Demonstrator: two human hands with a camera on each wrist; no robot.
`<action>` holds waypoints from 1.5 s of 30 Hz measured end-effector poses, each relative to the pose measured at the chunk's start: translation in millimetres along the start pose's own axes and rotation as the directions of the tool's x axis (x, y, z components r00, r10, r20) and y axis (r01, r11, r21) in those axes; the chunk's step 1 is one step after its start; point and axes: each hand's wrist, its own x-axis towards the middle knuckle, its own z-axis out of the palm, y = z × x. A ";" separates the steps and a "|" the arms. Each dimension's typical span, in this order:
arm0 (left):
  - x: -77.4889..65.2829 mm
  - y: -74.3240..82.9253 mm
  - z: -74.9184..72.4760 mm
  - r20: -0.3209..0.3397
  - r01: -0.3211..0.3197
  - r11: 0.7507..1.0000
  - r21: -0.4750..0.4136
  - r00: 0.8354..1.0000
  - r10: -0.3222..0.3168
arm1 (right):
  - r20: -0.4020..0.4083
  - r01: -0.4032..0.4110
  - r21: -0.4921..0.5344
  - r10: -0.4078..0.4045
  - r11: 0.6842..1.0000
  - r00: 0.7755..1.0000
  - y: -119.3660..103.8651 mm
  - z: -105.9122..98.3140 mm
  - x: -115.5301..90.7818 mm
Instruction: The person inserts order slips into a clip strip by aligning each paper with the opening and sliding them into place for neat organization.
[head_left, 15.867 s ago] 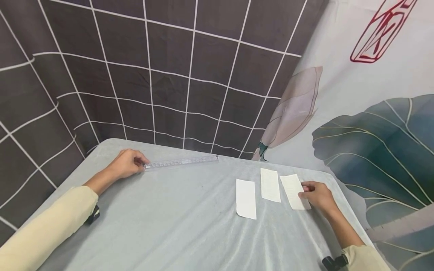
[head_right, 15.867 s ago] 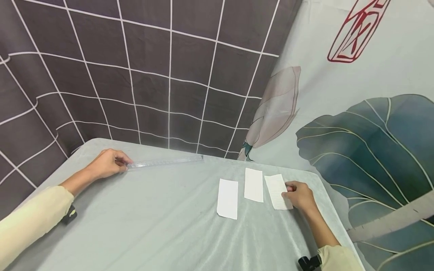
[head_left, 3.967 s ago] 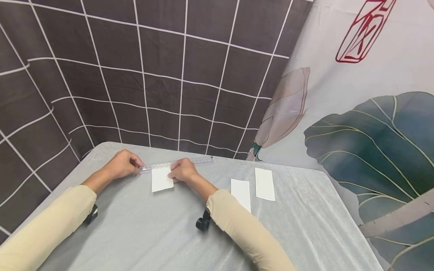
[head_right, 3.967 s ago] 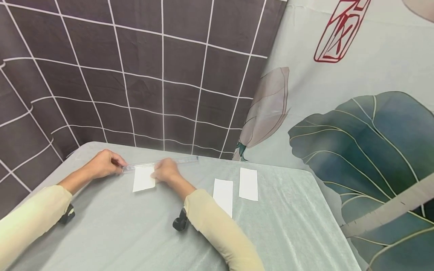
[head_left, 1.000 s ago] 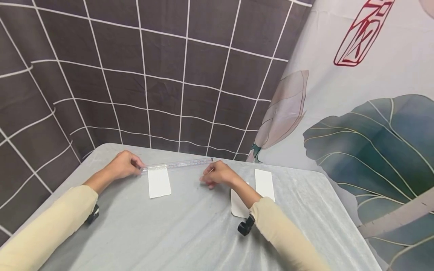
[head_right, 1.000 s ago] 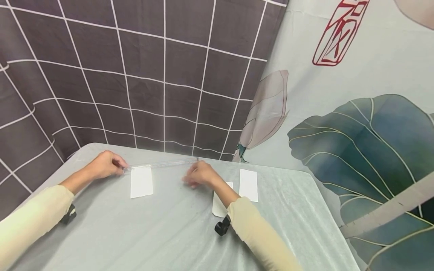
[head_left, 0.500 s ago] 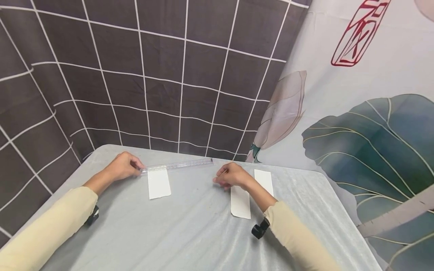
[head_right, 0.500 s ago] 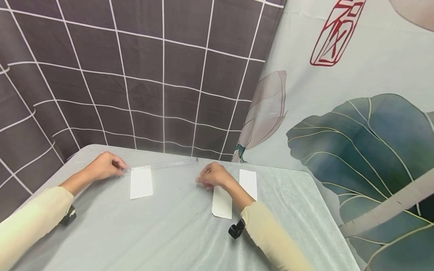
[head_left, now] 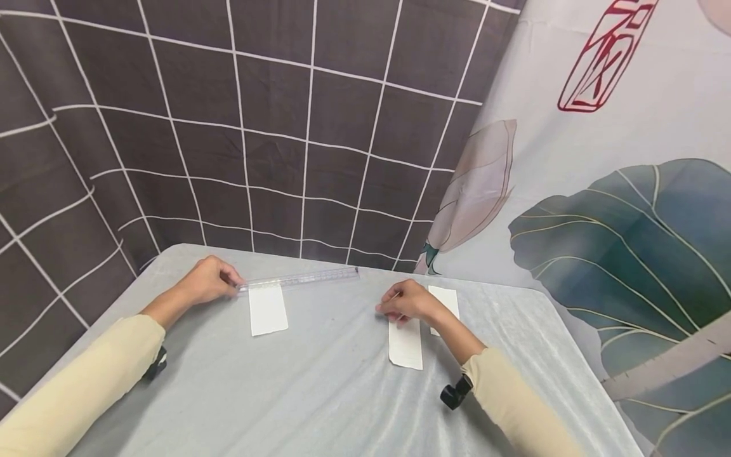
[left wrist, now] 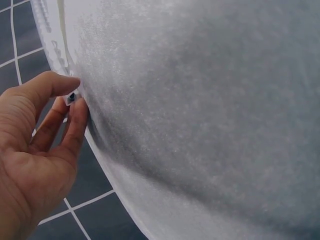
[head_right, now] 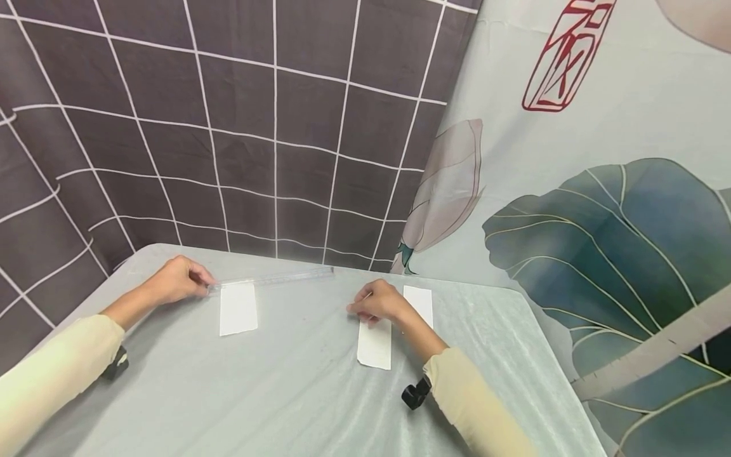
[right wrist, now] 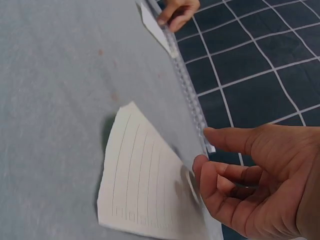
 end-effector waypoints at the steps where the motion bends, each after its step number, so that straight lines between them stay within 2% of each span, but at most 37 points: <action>1: -0.1 -0.3 0.2 -0.001 -0.001 1.000 -0.002 1.000 0.001 | 0.001 -0.003 0.002 0.003 1.000 1.000 1.4 -1.3 -0.9; 14: -1.5 -0.3 -2.1 -0.003 0.004 1.000 -0.007 1.000 -0.004 | -0.001 -0.022 0.003 0.022 1.000 1.000 11.4 -16.8 -10.2; 21: 1.8 -0.6 -0.5 0.001 0.003 1.000 -0.006 1.000 -0.003 | -0.020 -0.042 -0.027 0.042 0.999 0.999 15.6 -21.0 -15.3; 32: -0.7 -1.7 -0.8 -0.002 0.013 1.000 -0.003 1.000 -0.013 | -0.034 -0.084 -0.092 0.081 0.992 0.996 20.3 -25.3 -25.5; 45: -0.4 -1.2 -1.0 0.002 0.015 1.000 -0.001 1.000 -0.015 | -0.082 -0.191 -0.185 0.179 0.964 0.980 21.2 -24.5 -33.7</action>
